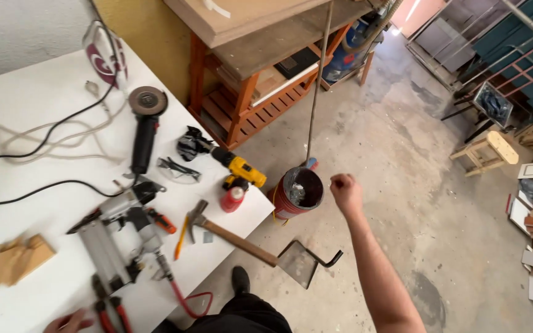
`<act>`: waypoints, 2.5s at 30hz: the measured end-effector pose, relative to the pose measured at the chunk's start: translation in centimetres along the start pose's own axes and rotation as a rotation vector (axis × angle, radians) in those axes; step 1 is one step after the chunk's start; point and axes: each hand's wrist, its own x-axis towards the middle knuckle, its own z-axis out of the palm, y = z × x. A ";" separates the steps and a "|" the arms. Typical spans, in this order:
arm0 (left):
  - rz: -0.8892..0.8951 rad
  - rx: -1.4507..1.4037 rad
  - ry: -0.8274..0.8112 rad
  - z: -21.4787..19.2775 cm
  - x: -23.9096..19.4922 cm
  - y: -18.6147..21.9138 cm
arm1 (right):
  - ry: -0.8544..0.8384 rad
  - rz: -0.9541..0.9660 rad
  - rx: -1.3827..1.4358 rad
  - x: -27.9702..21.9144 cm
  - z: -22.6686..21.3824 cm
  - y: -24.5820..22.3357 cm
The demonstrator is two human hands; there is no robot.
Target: Reinforcing a wooden chair by gluing and nailing wooden blocks to the frame joints.
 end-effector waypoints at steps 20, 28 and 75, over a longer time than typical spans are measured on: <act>-0.378 -1.167 0.072 5.8 -16.5 -1.7 | -0.549 0.206 -0.151 8.1 5.2 11.2; 0.160 -1.403 0.002 12.2 -25.5 7.8 | -1.507 0.208 0.960 -18.1 4.0 -18.9; -0.223 -0.546 0.631 -23.0 -29.5 -16.5 | -1.380 -0.216 0.030 -27.2 23.2 -57.8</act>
